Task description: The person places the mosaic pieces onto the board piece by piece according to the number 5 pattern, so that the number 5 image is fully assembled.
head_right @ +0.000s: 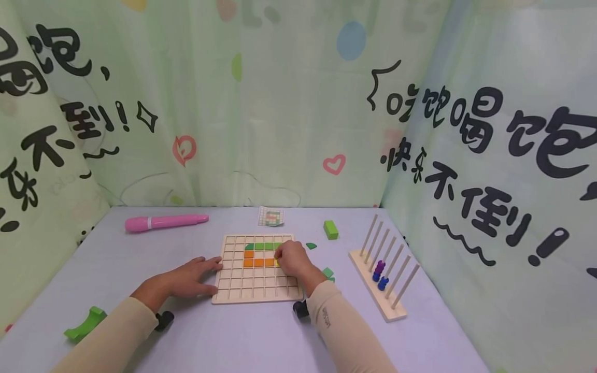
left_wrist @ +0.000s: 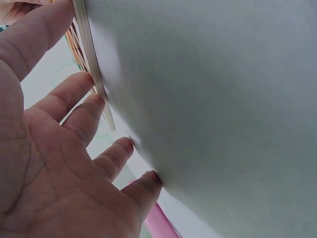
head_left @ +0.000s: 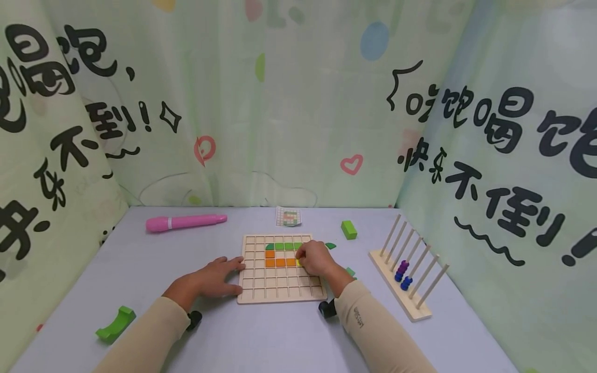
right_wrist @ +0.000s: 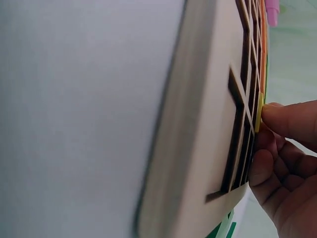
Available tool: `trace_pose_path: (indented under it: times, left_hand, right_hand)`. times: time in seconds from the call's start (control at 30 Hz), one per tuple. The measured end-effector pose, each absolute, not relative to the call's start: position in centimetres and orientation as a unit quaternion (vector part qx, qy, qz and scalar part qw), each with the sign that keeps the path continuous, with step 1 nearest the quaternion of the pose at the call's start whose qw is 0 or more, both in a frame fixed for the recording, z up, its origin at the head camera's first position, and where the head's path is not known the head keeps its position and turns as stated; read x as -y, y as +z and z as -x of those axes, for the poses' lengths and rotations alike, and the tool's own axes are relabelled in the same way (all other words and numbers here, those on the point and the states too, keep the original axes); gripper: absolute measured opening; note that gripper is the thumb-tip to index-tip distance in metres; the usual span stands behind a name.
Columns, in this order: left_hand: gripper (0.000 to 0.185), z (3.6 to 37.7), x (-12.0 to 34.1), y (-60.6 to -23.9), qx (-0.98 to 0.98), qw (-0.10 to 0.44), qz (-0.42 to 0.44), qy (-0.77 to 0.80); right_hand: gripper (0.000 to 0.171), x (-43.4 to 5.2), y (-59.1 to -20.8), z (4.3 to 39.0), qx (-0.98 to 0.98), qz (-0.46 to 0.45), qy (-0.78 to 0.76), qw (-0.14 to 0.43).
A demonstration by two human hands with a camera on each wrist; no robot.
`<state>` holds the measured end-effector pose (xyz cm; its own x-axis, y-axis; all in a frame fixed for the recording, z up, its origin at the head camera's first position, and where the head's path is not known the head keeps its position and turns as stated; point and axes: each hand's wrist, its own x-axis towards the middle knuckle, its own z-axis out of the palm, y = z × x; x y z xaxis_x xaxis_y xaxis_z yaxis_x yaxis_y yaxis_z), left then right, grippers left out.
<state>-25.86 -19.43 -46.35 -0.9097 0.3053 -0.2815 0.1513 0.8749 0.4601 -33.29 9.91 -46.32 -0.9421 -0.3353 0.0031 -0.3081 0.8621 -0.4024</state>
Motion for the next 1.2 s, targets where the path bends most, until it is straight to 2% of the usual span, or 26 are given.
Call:
trace_pose_path:
  times: [0.23,0.63,1.0,1.2]
  left_hand:
    - [0.079,25.8,19.2,-46.2,-0.952,0.176,-0.111,0.223]
    - [0.08,25.8,19.2,-46.2,-0.953,0.177,-0.112,0.218]
    - [0.079,25.8,19.4,-46.5,-0.952,0.176,-0.119,0.219]
    - [0.081,25.8,19.3,-46.3,-0.953,0.176,-0.118,0.216]
  right_hand:
    - [0.009,-10.8,-45.9,33.1,-0.954,0.155,-0.253,0.045]
    - [0.016,-16.2,-46.1,33.9,-0.957,0.052,-0.284,0.034]
    - [0.02,-17.7,-46.7,32.3,-0.969,0.093,-0.218,0.065]
    - [0.015,-17.3,-46.5,32.0,-0.971,0.075,-0.214,0.072]
